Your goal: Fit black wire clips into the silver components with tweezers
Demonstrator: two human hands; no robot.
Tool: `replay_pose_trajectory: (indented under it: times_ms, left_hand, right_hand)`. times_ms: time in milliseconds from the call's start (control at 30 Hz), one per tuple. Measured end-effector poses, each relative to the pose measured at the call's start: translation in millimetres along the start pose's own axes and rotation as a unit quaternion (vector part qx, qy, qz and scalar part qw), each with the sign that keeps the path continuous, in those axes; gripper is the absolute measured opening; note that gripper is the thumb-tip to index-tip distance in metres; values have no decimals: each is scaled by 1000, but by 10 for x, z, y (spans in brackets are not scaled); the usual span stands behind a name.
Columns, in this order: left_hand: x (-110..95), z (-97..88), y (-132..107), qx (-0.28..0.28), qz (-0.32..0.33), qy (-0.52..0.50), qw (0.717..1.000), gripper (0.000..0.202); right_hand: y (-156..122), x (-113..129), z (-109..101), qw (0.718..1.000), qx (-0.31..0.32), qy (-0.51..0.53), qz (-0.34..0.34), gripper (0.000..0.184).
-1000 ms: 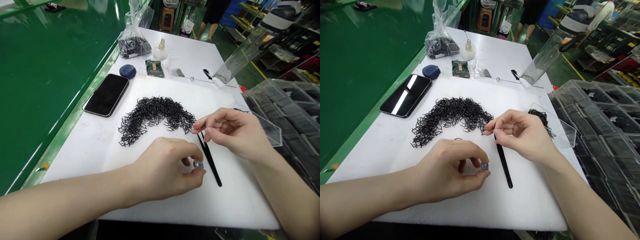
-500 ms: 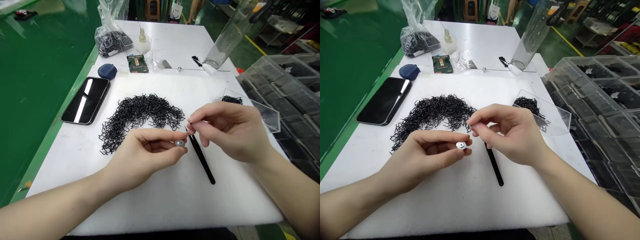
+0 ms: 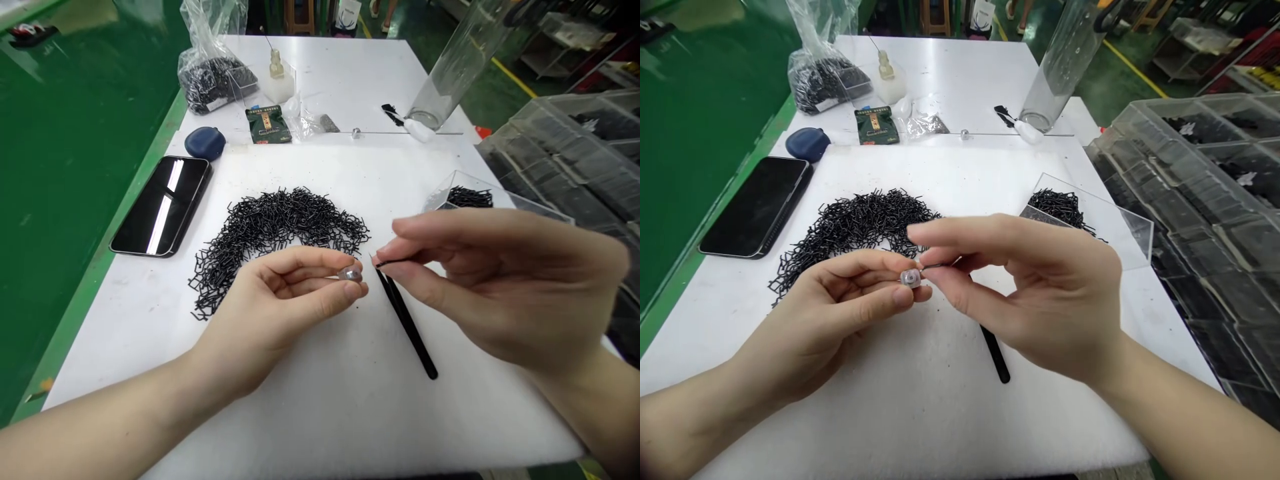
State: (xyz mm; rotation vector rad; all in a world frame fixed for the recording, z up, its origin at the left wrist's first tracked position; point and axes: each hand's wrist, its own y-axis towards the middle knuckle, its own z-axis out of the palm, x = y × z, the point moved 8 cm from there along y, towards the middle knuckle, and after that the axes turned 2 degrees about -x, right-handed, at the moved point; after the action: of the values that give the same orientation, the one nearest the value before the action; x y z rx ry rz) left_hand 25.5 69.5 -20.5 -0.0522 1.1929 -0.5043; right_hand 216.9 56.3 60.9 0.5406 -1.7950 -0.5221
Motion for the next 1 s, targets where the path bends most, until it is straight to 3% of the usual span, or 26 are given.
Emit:
replay_pose_trajectory:
  times_ms: [67, 200, 467, 633, 800, 1000]
  left_hand:
    - [24, -1, -17, -13, -17, -11, 1000, 24]
    - [41, 16, -32, -16, -37, -34, 999, 30]
    - [4, -53, 8, -36, -41, -31, 998, 33]
    - [15, -54, -1, -34, -43, -14, 998, 33]
    - [18, -46, 1, -35, -37, 3, 999, 32]
    - [10, -47, 0, -28, -38, 4, 999, 30]
  right_hand:
    - [-28, 14, 10, 1000, -16, -14, -23, 62]
    - [-58, 11, 71, 999, -11, -18, -36, 64]
    - [-63, -49, 9, 994, -82, 43, 62, 57]
    - [-69, -44, 64, 993, -75, 46, 80, 56]
    - [-80, 16, 95, 999, -41, -3, 27, 46]
    - [-70, -2, 77, 999, -35, -24, 34, 49]
